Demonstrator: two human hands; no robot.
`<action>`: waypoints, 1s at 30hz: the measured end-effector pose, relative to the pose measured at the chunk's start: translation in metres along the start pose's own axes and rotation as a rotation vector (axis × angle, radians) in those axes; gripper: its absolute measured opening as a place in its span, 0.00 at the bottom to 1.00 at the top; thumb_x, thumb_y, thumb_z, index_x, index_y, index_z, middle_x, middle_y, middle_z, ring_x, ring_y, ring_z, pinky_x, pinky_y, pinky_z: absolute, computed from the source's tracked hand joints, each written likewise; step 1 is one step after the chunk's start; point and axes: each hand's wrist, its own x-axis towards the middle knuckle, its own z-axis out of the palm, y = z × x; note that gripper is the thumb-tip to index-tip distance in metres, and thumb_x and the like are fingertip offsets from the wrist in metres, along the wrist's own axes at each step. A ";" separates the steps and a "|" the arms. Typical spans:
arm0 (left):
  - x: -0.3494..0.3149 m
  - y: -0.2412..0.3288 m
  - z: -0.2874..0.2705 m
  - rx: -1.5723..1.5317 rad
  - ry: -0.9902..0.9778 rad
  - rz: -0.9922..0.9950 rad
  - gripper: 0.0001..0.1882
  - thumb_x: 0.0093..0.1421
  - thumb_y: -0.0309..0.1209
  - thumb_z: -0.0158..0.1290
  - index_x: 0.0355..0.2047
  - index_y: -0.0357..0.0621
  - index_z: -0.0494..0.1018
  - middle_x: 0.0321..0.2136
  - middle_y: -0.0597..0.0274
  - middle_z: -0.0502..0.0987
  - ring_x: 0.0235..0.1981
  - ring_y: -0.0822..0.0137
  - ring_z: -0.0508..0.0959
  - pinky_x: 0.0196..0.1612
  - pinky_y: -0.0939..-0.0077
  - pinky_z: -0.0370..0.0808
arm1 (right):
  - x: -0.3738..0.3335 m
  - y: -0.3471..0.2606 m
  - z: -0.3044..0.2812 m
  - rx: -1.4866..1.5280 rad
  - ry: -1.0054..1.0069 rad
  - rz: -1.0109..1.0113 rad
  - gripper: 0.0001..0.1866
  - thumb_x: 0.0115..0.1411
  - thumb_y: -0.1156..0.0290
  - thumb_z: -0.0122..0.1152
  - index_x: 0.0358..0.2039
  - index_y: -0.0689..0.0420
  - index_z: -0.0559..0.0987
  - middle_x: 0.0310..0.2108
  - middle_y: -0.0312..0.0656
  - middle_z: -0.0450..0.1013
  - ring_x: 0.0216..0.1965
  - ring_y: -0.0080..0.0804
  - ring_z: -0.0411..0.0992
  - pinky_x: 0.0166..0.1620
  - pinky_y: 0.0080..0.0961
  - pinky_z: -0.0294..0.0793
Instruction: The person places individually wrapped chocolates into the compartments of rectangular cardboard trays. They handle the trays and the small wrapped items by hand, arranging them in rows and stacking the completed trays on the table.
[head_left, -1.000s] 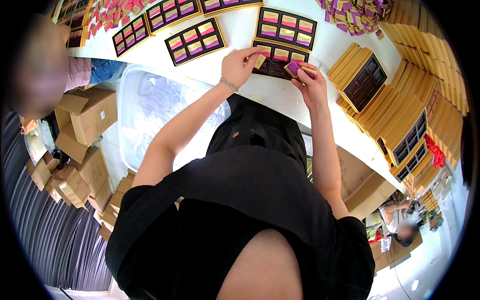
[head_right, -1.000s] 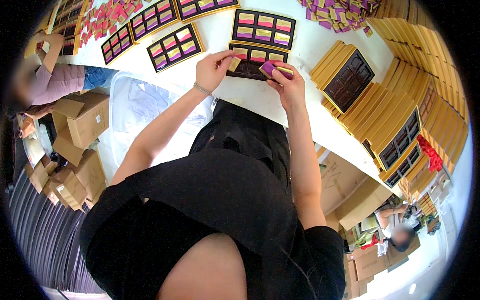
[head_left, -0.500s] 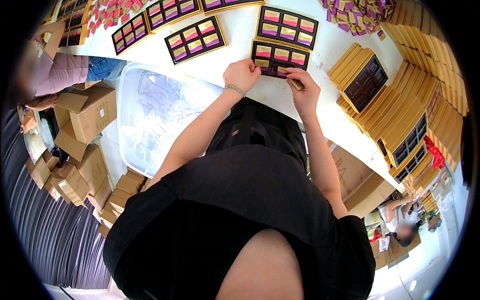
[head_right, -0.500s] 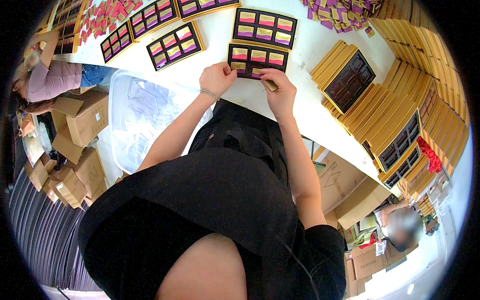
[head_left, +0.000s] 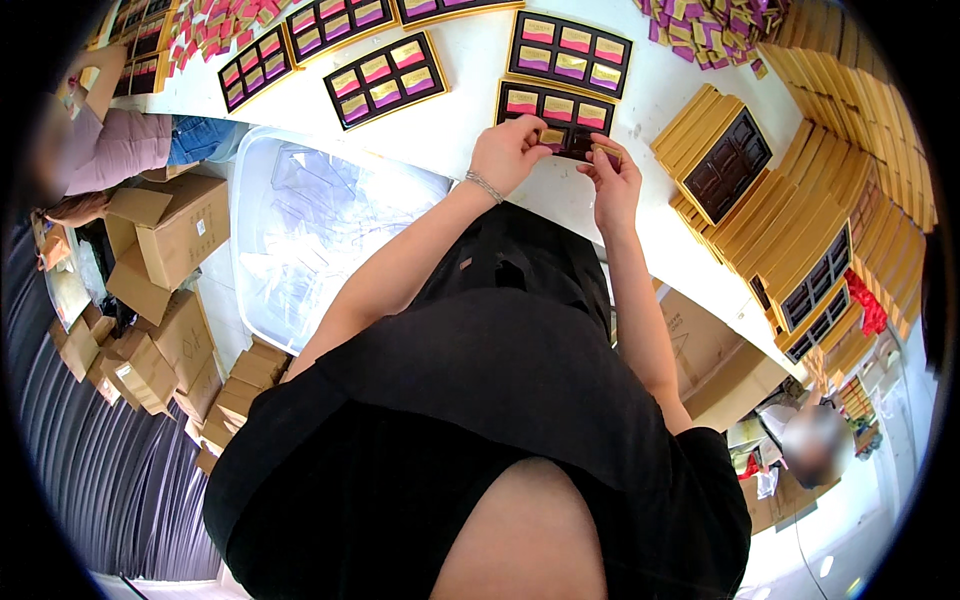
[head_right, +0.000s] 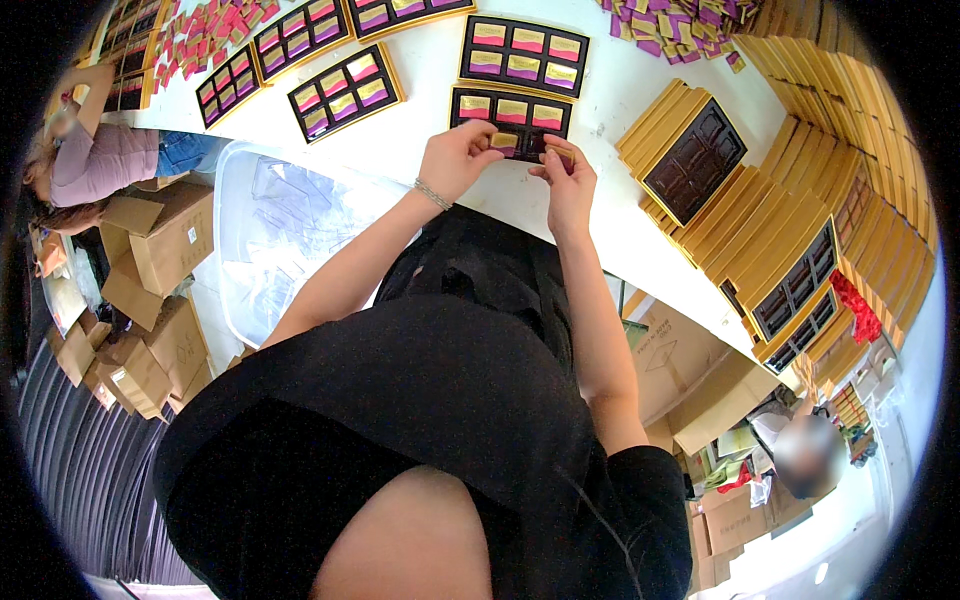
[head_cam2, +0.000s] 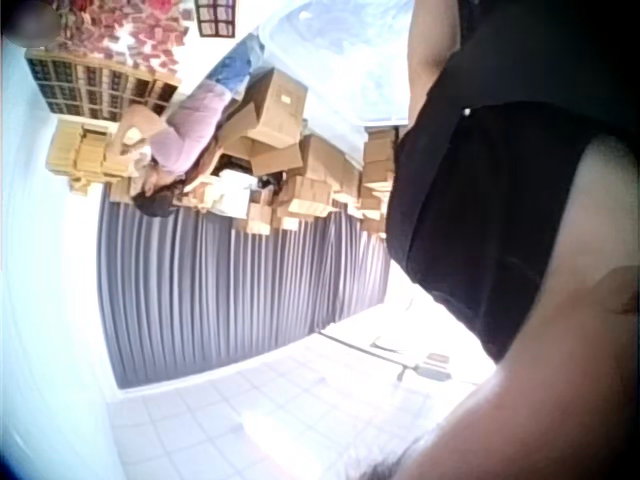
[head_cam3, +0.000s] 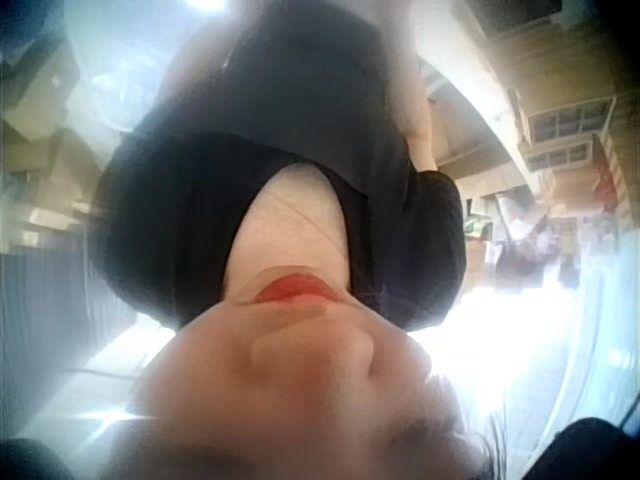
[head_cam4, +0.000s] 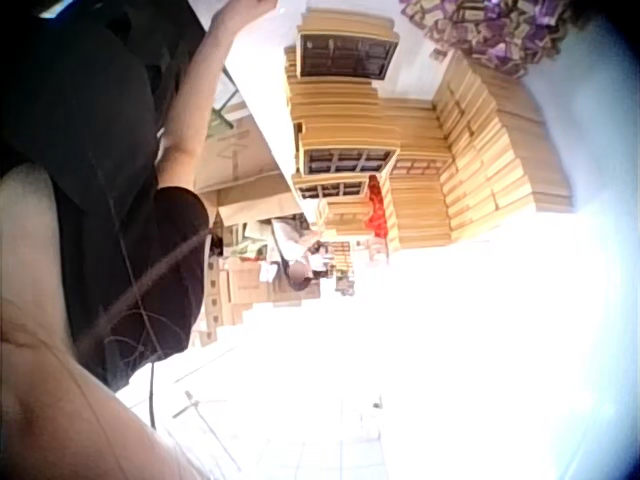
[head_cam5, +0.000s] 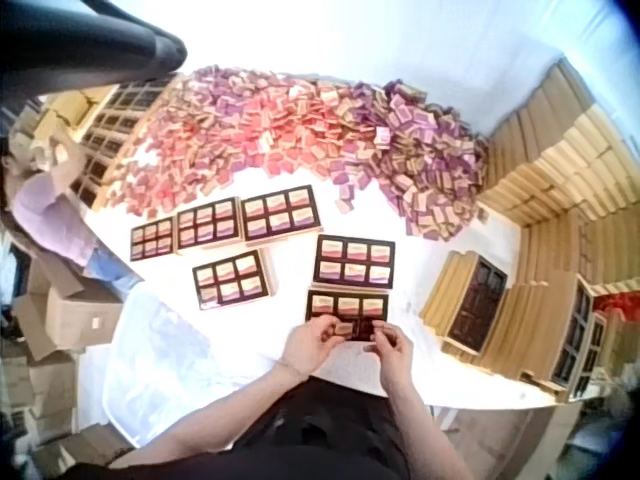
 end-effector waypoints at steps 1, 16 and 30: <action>-0.001 -0.002 0.003 0.118 0.074 0.088 0.19 0.47 0.32 0.65 0.40 0.43 0.74 0.32 0.61 0.79 0.35 0.66 0.79 0.34 0.71 0.76 | 0.000 -0.005 0.002 0.028 0.010 0.012 0.13 0.62 0.80 0.53 0.47 0.66 0.73 0.35 0.43 0.74 0.38 0.29 0.75 0.41 0.27 0.79; -0.012 -0.030 0.019 0.820 0.014 0.595 0.33 0.55 0.38 0.55 0.61 0.47 0.62 0.65 0.62 0.58 0.66 0.65 0.57 0.65 0.56 0.53 | -0.006 -0.012 0.003 -1.292 0.148 -0.872 0.13 0.52 0.82 0.59 0.40 0.63 0.79 0.45 0.43 0.75 0.50 0.47 0.71 0.47 0.29 0.73; -0.011 -0.035 0.019 0.799 0.042 0.649 0.34 0.52 0.39 0.57 0.60 0.47 0.63 0.65 0.63 0.59 0.66 0.66 0.57 0.66 0.56 0.52 | -0.013 0.030 -0.039 -1.606 -0.233 -0.775 0.35 0.58 0.61 0.58 0.65 0.50 0.60 0.67 0.35 0.55 0.68 0.40 0.50 0.66 0.57 0.41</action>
